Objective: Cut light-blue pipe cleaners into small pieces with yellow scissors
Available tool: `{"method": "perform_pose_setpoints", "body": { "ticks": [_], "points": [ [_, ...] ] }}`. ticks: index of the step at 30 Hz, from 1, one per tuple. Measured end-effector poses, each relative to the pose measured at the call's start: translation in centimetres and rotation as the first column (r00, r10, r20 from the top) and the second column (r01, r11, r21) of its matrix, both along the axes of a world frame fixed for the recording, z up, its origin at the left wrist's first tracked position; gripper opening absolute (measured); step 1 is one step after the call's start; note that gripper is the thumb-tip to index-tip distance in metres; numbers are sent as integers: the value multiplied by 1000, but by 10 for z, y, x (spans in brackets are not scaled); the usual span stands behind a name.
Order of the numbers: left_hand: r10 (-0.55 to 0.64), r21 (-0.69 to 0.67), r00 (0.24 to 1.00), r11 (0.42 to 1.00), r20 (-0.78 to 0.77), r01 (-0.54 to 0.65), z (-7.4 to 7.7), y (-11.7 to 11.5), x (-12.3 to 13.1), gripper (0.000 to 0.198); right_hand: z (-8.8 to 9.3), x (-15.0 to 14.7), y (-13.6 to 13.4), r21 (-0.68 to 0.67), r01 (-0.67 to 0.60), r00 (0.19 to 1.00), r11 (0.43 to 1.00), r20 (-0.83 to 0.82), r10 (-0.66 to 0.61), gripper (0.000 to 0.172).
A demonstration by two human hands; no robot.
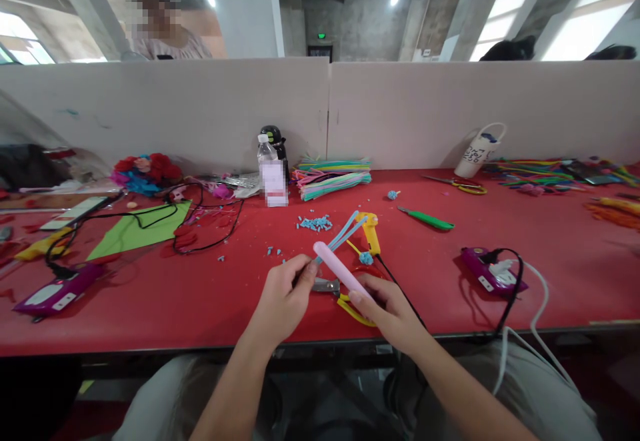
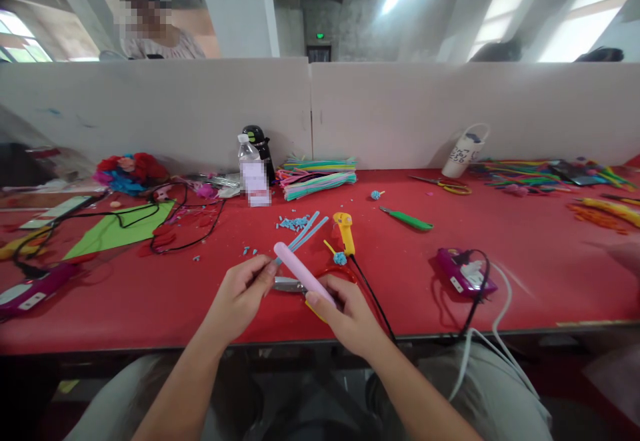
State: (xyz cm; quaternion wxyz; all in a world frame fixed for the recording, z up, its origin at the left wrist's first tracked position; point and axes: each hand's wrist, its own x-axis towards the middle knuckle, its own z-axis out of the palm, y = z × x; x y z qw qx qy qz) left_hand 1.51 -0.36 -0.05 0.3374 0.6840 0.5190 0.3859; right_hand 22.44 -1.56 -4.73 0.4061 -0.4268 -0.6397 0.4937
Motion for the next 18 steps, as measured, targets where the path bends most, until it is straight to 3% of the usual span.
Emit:
{"method": "perform_pose_setpoints", "body": {
  "ticks": [7, 18],
  "points": [
    [-9, 10, 999, 1000, -34, 9, -1, 2, -2, 33, 2, 1, 0, 33, 40, 999, 999, -20, -40, 32],
    [-2, 24, 999, 1000, -39, 3, 3, 2, -13, 32, 0, 47, 24, 44, 312, 939, 949, -168, -301, 32]
  ]
}}
